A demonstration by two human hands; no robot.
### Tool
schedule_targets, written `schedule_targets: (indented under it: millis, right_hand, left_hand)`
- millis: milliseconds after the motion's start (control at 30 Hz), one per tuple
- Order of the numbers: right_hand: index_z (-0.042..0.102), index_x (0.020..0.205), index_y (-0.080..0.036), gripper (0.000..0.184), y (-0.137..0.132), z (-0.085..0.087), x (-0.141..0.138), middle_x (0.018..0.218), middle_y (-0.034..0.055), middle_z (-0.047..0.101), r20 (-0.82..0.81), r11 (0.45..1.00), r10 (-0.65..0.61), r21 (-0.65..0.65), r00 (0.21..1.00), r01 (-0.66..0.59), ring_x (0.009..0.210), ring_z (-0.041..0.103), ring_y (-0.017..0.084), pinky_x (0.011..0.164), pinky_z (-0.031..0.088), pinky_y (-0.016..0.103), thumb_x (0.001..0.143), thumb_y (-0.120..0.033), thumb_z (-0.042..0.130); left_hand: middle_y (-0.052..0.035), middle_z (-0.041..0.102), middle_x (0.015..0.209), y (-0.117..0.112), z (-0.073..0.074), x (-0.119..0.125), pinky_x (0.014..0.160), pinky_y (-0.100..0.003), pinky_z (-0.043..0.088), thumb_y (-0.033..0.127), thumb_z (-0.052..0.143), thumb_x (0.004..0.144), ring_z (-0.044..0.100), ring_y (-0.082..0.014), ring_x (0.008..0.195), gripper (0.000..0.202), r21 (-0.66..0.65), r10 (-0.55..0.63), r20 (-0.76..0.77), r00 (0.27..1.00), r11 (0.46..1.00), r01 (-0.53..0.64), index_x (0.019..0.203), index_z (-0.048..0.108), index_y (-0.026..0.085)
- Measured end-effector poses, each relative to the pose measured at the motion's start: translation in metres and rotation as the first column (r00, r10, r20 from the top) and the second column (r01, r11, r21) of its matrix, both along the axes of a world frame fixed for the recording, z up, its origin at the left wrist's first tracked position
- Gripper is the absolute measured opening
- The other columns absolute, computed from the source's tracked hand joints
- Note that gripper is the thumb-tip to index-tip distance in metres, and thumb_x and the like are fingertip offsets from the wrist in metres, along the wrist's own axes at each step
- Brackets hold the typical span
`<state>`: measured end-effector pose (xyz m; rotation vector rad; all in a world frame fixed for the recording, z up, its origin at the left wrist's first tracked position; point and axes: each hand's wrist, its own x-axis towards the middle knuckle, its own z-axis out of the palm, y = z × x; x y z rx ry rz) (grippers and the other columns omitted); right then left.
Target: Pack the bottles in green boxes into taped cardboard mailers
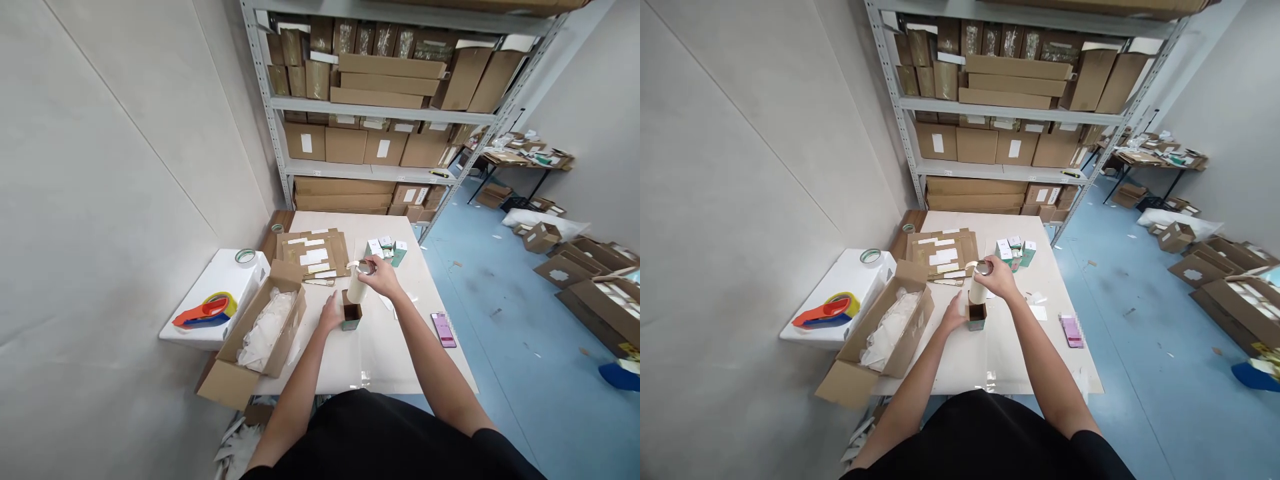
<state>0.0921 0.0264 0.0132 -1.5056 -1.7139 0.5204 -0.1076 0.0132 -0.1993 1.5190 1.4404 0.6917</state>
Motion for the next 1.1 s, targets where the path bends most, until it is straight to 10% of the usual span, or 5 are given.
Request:
schedule_targets:
  millis: [167, 400, 667, 833, 1100]
  right_hand:
    - [0.065, 0.097, -0.022, 0.035, 0.003, 0.002, 0.004, 0.083, -0.0016, 0.063, -0.081, 0.999, 0.048, 0.004, 0.996, -0.048, 0.073, 0.057, 0.017, 0.069, 0.048, 0.028, 0.069, -0.044, 0.068]
    - [0.067, 0.097, -0.021, 0.037, 0.01, 0.004, -0.01, 0.083, -0.0011, 0.066, -0.207, 0.993, 0.104, -0.032, 0.973, -0.113, 0.073, 0.06, 0.017, 0.071, 0.052, 0.031, 0.068, -0.043, 0.072]
    - [0.057, 0.139, -0.03, 0.072, 0.001, -0.013, 0.019, 0.135, 0.0084, 0.065, -0.564, 0.933, 0.21, -0.13, 0.798, -0.337, 0.135, 0.054, 0.028, 0.105, 0.049, 0.046, 0.072, -0.045, 0.082]
    - [0.043, 0.15, -0.031, 0.095, -0.022, -0.04, 0.028, 0.129, 0.009, 0.069, -0.708, 0.825, 0.258, -0.192, 0.657, -0.531, 0.124, 0.064, 0.028, 0.107, 0.049, 0.051, 0.066, -0.039, 0.089]
    - [0.04, 0.151, -0.027, 0.112, -0.028, -0.048, 0.01, 0.103, 0.0029, 0.068, -0.592, 0.975, 0.037, -0.156, 0.805, -0.16, 0.091, 0.068, 0.024, 0.09, 0.058, 0.044, 0.055, -0.043, 0.097]
  left_hand:
    - [-0.0114, 0.066, 0.131, -0.003, 0.084, -0.016, 0.097, -0.038, 0.053, 0.031, 0.062, 0.092, 0.066, -0.0228, 0.115, 0.073, 0.182, 0.207, 0.315, 0.926, 0.944, -0.273, 0.16, 0.035, 0.03]
    - [-0.0088, 0.064, 0.132, -0.014, 0.178, 0.024, 0.094, -0.036, 0.054, 0.035, 0.095, 0.065, 0.063, -0.0257, 0.119, 0.121, 0.38, 0.064, 0.385, 0.921, 0.898, -0.221, 0.164, 0.025, 0.036]
    - [-0.0088, 0.07, 0.12, 0.01, 0.187, 0.033, 0.093, -0.035, 0.055, 0.033, 0.094, 0.066, 0.07, -0.0227, 0.106, 0.127, 0.321, 0.101, 0.495, 0.863, 0.902, -0.29, 0.166, 0.017, 0.03]
    - [-0.0104, 0.071, 0.124, 0.02, 0.195, 0.031, 0.099, -0.039, 0.055, 0.037, 0.092, 0.071, 0.071, -0.0236, 0.109, 0.129, 0.24, -0.041, 0.626, 0.779, 0.96, -0.142, 0.167, 0.005, 0.031]
    - [-0.0143, 0.059, 0.144, 0.024, 0.21, 0.054, 0.102, -0.041, 0.054, 0.038, 0.095, 0.068, 0.064, -0.0277, 0.123, 0.13, 0.21, -0.031, 0.586, 0.809, 0.971, -0.116, 0.167, 0.011, 0.033]
